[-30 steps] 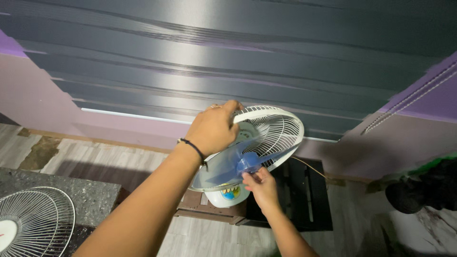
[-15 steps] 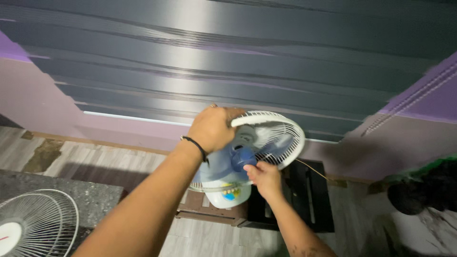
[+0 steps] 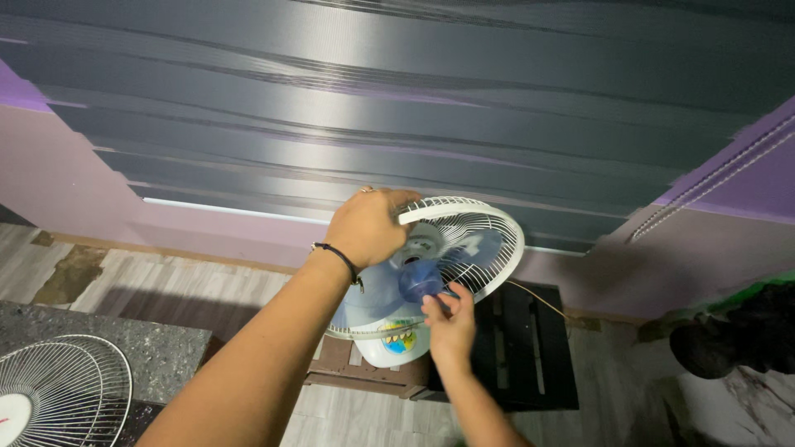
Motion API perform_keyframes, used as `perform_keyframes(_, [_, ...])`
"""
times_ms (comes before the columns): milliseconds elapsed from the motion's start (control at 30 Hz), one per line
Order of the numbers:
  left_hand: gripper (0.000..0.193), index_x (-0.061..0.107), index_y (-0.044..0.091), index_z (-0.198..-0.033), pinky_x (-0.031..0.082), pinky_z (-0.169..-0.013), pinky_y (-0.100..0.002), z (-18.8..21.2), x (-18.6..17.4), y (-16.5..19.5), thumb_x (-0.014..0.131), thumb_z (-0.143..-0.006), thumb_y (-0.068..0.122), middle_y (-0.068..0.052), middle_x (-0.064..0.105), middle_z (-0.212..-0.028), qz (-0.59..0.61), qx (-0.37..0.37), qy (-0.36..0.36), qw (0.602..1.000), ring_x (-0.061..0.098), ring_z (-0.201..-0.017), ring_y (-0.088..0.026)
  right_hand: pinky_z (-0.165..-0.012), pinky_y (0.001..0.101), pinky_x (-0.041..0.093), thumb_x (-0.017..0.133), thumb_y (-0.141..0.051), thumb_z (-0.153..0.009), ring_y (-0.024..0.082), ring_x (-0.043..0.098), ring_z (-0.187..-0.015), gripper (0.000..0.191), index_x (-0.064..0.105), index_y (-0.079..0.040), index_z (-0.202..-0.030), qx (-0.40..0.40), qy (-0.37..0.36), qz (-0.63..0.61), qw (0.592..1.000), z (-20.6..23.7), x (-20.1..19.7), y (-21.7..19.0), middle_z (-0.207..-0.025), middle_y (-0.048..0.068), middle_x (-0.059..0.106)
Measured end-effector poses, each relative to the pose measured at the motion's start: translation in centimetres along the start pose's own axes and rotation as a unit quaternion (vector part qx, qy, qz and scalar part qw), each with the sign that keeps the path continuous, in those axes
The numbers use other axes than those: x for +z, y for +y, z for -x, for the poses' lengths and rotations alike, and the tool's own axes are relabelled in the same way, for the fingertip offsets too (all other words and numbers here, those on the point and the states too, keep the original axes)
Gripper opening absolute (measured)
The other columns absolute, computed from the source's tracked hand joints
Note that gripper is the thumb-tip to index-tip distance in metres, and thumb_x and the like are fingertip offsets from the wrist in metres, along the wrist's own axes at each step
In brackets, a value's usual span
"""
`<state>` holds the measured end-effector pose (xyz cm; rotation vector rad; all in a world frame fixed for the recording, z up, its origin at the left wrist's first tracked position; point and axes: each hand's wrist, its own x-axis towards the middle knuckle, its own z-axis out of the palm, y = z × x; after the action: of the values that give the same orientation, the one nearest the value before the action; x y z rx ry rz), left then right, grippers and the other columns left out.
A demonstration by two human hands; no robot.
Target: The person assembles a table fan by attaching the front grille, securing the central hub nut, and mounting the blue fan blade onto the motor shaft. The person then places the rear grille over the assembly.
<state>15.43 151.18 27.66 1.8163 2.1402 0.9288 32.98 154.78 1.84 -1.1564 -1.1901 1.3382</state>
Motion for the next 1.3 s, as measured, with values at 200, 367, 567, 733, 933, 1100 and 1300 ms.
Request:
perform_keyframes(200, [0.057, 0.073, 0.021, -0.126, 0.049, -0.097, -0.042, -0.8, 0.1, -0.3, 0.076, -0.070, 0.032, -0.016, 0.069, -0.121, 0.028, -0.044, -0.058, 0.997, 0.066, -0.110, -0.034, -0.075, 0.0284, 0.054, 0.083, -0.004, -0.077, 0.015, 0.061, -0.087, 0.074, 0.044, -0.010, -0.140, -0.058, 0.061, -0.021, 0.996, 2.8, 2.4, -0.3, -0.121, 0.011, 0.058])
perform_keyframes(367, [0.071, 0.066, 0.015, -0.130, 0.055, -0.093, -0.035, -2.1, 0.1, -0.7, 0.075, -0.061, 0.028, -0.018, 0.071, -0.120, 0.104, -0.072, -0.152, 0.980, 0.070, -0.106, -0.032, -0.077, 0.0312, 0.054, 0.084, -0.005, -0.077, 0.020, 0.061, -0.090, 0.072, 0.046, -0.005, -0.139, -0.046, 0.087, -0.014, 0.995, 2.6, 3.6, -1.1, -0.124, 0.014, 0.058])
perform_keyframes(567, [0.068, 0.069, 0.015, -0.129, 0.053, -0.094, -0.033, -2.3, 0.4, -0.7, 0.072, -0.063, 0.030, -0.016, 0.077, -0.113, 0.110, -0.083, -0.179, 0.974, 0.072, -0.106, -0.029, -0.088, 0.0349, 0.056, 0.089, -0.010, -0.075, 0.024, 0.067, -0.107, 0.071, 0.048, 0.002, -0.132, -0.098, 0.105, 0.099, 0.985, 3.5, 4.1, -1.7, -0.127, 0.020, 0.060])
perform_keyframes(733, [0.074, 0.064, 0.010, -0.134, 0.053, -0.096, -0.031, -2.8, 0.2, -1.0, 0.075, -0.062, 0.027, -0.016, 0.075, -0.115, 0.140, -0.073, -0.166, 0.973, 0.072, -0.108, -0.026, -0.082, 0.0351, 0.057, 0.090, -0.012, -0.070, 0.024, 0.069, -0.094, 0.070, 0.051, -0.001, -0.127, -0.037, 0.120, 0.096, 0.988, 3.1, 4.8, -2.6, -0.116, 0.018, 0.065])
perform_keyframes(933, [0.074, 0.070, 0.013, -0.132, 0.055, -0.090, -0.032, -3.2, 0.2, -0.9, 0.071, -0.058, 0.022, -0.014, 0.079, -0.108, 0.137, -0.099, -0.193, 0.966, 0.073, -0.099, -0.025, -0.072, 0.0361, 0.055, 0.094, -0.009, -0.062, 0.022, 0.063, -0.085, 0.071, 0.053, -0.001, -0.119, -0.123, 0.112, 0.178, 0.970, 2.1, 3.7, -3.3, -0.108, 0.013, 0.059])
perform_keyframes(1100, [0.073, 0.070, 0.011, -0.129, 0.054, -0.089, -0.031, -3.8, 0.1, -0.8, 0.074, -0.056, 0.021, -0.012, 0.080, -0.105, 0.157, -0.095, -0.211, 0.960, 0.073, -0.098, -0.022, -0.073, 0.0345, 0.054, 0.097, -0.018, -0.070, 0.022, 0.061, -0.076, 0.058, 0.052, -0.002, -0.103, -0.057, 0.084, 0.128, 0.987, 0.8, 4.0, -3.3, -0.090, 0.012, 0.065])
perform_keyframes(1300, [0.075, 0.072, 0.012, -0.130, 0.054, -0.087, -0.030, -4.6, 0.2, -1.1, 0.073, -0.056, 0.019, -0.012, 0.079, -0.103, 0.140, -0.100, -0.229, 0.958, 0.071, -0.096, -0.023, -0.066, 0.0375, 0.052, 0.094, -0.016, -0.058, 0.021, 0.059, -0.072, 0.063, 0.051, -0.002, -0.101, -0.206, 0.089, 0.206, 0.953, 0.1, 3.6, -4.0, -0.090, 0.010, 0.060])
